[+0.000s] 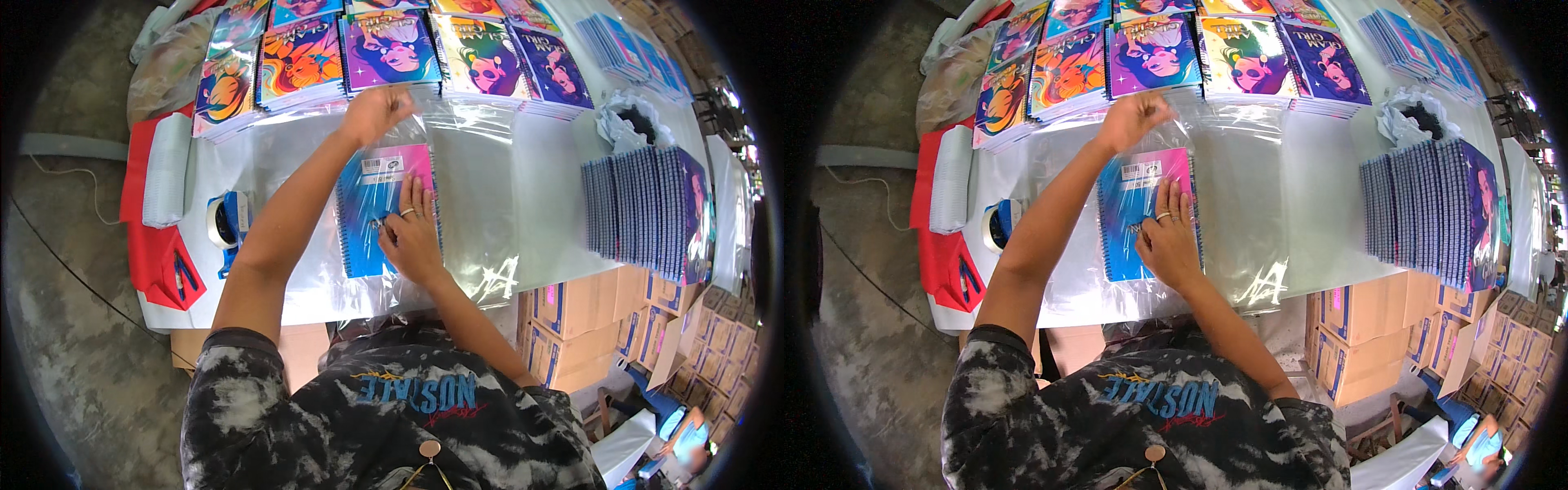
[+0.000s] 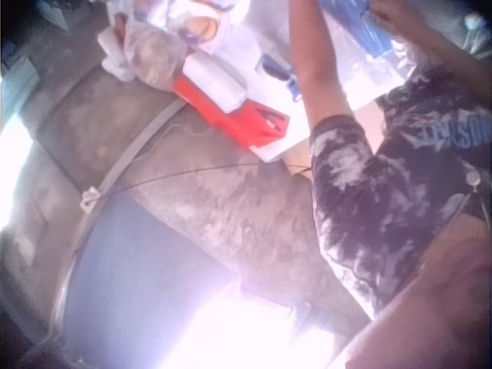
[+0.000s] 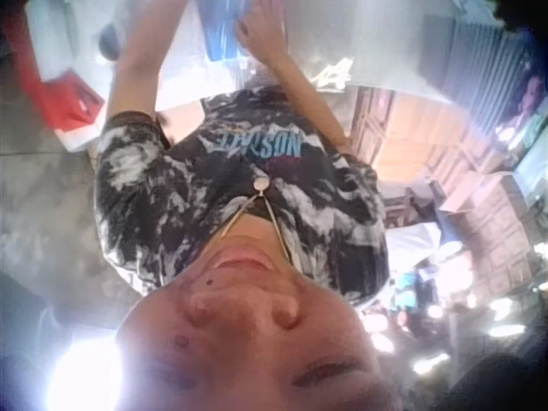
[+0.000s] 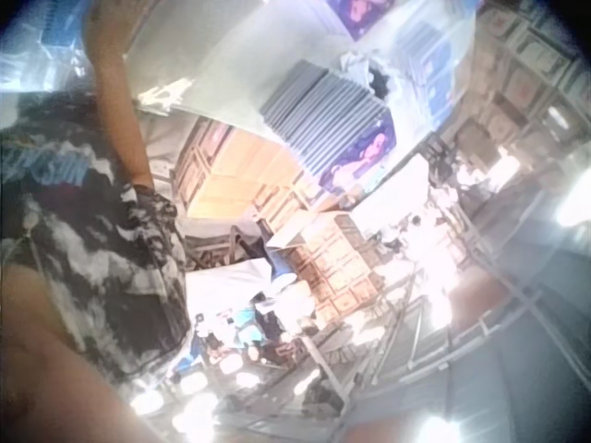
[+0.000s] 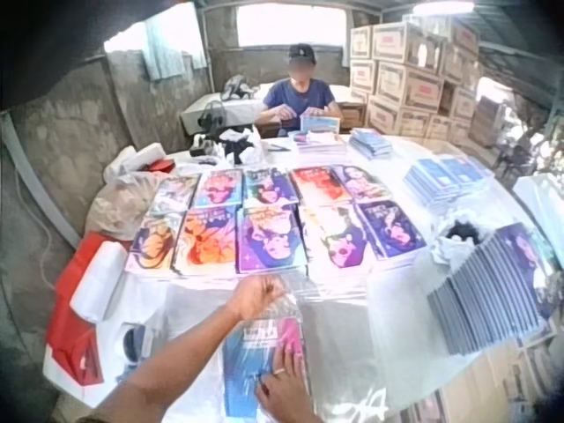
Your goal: The person repeatedly picks up stacks of notebooks, places them into clear plastic bags, and seals the bags using a tape dispenser. The person stacks the packaged notebooks on the table.
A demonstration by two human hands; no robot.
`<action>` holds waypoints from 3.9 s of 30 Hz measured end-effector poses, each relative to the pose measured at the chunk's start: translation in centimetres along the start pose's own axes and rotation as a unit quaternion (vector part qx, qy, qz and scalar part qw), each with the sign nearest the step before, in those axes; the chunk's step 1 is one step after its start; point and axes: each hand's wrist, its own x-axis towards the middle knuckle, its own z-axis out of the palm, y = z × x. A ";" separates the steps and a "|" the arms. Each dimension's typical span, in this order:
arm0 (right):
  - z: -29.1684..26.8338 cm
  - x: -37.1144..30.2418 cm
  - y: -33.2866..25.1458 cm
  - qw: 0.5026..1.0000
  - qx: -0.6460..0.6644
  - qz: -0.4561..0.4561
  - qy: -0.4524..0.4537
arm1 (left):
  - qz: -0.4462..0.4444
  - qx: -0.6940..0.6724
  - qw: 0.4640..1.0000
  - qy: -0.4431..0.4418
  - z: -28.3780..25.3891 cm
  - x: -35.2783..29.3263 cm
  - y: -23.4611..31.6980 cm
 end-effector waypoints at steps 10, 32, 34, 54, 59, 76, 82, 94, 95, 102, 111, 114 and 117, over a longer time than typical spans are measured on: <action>0.4 -0.1 1.0 0.994 0.103 0.028 0.027 | -0.084 0.308 0.930 0.180 2.3 -16.7 1.5; -2.4 2.8 2.6 0.932 0.201 0.037 -0.299 | -0.124 0.238 0.963 -0.034 5.4 -18.9 6.0; -2.1 2.5 2.7 0.940 0.182 0.035 -0.288 | -0.083 0.236 0.965 -0.080 7.1 -22.3 8.0; -3.5 4.4 -1.5 0.966 0.026 0.031 -0.256 | -0.425 -0.402 0.789 0.189 -9.4 -35.5 -5.7; -3.8 4.8 -1.6 0.962 0.028 0.097 -0.253 | -0.266 -0.558 0.743 0.257 -5.9 -41.3 -4.6; -4.2 3.9 1.6 0.969 0.027 0.041 -0.243 | -0.223 0.329 0.879 -0.262 -3.4 -12.2 6.6; -1.5 1.0 7.3 0.946 -0.021 0.259 -0.192 | -0.226 -0.102 0.968 -0.044 1.8 -18.2 -5.9; -7.5 3.0 -3.7 0.879 0.449 -0.009 0.162 | 0.019 -0.375 0.870 0.321 -0.7 -21.1 7.6; -7.5 3.2 -3.7 0.885 0.435 -0.013 0.166 | 0.012 -0.323 0.888 0.326 -0.6 -21.0 7.6; -5.1 4.3 -4.2 0.891 0.368 0.132 0.233 | -0.034 -0.139 0.864 0.483 1.1 -21.5 8.9; -5.9 4.6 -4.8 0.914 0.294 0.175 0.216 | -0.011 0.228 0.871 0.435 -0.2 -22.0 9.4; -6.2 4.7 -5.1 0.916 0.293 0.161 0.221 | 0.000 0.092 0.831 0.549 -0.5 -21.2 8.9; -6.0 4.6 -5.1 0.914 0.288 0.178 0.222 | -0.025 0.165 0.876 0.452 0.0 -21.9 7.5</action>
